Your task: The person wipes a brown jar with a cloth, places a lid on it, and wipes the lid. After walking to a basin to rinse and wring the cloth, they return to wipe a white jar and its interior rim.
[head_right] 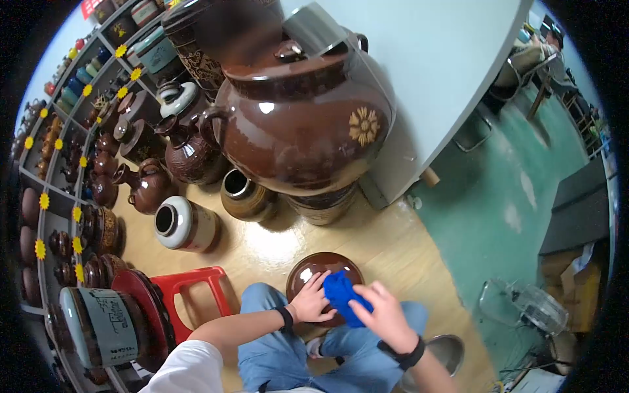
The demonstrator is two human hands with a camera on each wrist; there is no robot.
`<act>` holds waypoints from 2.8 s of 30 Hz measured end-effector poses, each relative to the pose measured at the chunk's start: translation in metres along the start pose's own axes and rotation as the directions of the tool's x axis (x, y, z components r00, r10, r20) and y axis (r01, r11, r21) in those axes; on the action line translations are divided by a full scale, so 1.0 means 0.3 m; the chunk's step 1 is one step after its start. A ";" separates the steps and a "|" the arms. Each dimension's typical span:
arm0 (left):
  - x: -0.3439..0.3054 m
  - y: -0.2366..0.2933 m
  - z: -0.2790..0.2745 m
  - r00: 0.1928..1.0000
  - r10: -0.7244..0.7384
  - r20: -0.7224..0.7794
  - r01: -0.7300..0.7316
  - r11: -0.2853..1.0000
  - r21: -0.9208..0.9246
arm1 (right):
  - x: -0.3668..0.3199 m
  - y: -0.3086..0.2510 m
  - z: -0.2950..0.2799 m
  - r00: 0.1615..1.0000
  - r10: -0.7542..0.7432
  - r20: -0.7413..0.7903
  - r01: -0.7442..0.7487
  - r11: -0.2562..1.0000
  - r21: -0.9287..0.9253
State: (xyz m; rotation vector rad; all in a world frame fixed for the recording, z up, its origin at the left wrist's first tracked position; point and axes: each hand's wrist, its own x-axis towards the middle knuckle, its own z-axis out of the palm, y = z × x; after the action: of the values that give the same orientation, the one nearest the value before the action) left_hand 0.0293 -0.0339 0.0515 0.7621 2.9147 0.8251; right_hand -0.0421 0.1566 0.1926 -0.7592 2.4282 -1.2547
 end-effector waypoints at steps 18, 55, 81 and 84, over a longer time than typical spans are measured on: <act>-0.224 0.462 -0.582 0.818 -0.539 0.199 0.574 0.744 -0.342 | -0.291 -0.898 -0.342 0.980 0.162 0.117 -0.146 0.980 -0.133; -1.009 2.369 -0.139 -0.785 -0.466 0.408 -0.218 -0.409 -0.886 | -0.983 -2.102 0.517 -0.555 -0.392 0.734 0.681 0.293 0.671; -1.072 2.854 -0.223 -0.613 0.597 0.518 -0.524 0.182 -0.832 | -2.711 -2.340 0.865 -0.997 0.051 -0.054 -0.045 0.174 0.984; -1.099 2.981 -0.228 -0.536 0.688 0.490 -0.516 0.193 -0.835 | -2.947 -2.320 0.836 -0.995 0.044 -0.092 -0.082 0.177 0.981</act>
State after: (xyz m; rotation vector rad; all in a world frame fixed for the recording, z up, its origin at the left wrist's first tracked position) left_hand 0.7127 0.4442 0.5182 2.1668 0.6674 0.1236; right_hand 1.0191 0.1719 0.6427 -2.2194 -0.8573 0.2988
